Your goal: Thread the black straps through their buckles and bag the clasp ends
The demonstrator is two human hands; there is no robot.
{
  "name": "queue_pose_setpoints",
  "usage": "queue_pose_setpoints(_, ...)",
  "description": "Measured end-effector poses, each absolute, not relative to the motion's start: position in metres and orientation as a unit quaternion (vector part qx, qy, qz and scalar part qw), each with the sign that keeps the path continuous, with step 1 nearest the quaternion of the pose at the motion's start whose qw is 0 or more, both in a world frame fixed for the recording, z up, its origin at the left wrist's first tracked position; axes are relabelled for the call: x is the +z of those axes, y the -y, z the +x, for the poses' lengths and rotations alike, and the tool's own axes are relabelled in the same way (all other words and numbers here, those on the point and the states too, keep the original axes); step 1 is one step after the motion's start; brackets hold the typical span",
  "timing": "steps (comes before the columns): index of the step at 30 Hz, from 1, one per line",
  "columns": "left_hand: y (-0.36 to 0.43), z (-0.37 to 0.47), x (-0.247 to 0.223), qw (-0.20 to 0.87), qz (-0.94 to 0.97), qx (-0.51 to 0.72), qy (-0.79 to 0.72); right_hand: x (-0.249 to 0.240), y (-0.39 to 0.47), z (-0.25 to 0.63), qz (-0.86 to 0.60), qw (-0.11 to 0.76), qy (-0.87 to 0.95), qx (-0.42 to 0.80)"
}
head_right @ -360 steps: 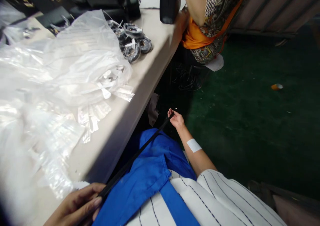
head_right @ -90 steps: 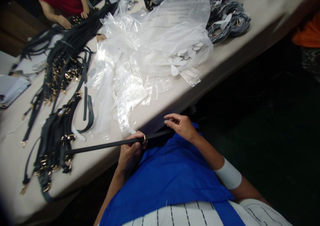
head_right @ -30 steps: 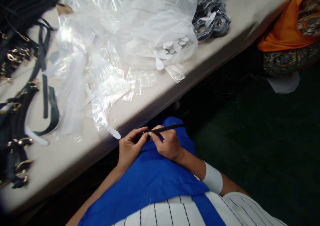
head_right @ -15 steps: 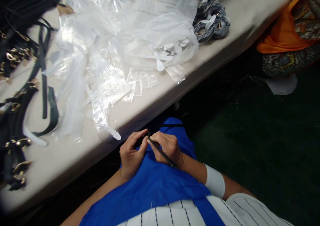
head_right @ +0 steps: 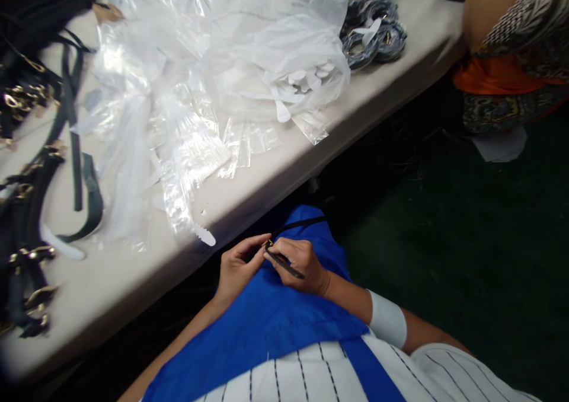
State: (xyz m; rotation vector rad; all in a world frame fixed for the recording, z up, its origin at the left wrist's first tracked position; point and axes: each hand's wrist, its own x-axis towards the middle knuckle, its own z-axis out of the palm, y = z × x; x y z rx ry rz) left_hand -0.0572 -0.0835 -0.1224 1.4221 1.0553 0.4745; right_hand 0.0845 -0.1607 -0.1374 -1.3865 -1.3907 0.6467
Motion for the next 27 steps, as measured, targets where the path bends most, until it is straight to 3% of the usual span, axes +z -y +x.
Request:
queue_pose_setpoints(5, 0.081, -0.06, -0.12, 0.723, 0.466, 0.172, -0.479, -0.142, 0.164, 0.087, -0.56, 0.469, 0.651, 0.208)
queue_pose_setpoints(13, 0.073, -0.056, -0.124, 0.749, 0.398, 0.166, -0.503, -0.143, 0.156, 0.084, -0.601, 0.308, 0.732, 0.089)
queue_pose_setpoints(15, 0.066, -0.057, -0.128, 0.76, 0.371, 0.164, -0.507, -0.14, 0.152, 0.086, -0.592, 0.323, 0.726, 0.133)
queue_pose_setpoints(21, 0.047, -0.069, -0.115, 0.813, 0.397, 0.09, -0.416, -0.126, 0.139, 0.114, -0.634, 0.476, 0.561, 0.238)
queue_pose_setpoints(27, 0.036, -0.071, -0.095, 0.829, 0.454, 0.021, -0.326, -0.13, 0.13, 0.136, -0.523, 0.391, 0.531, 0.541)
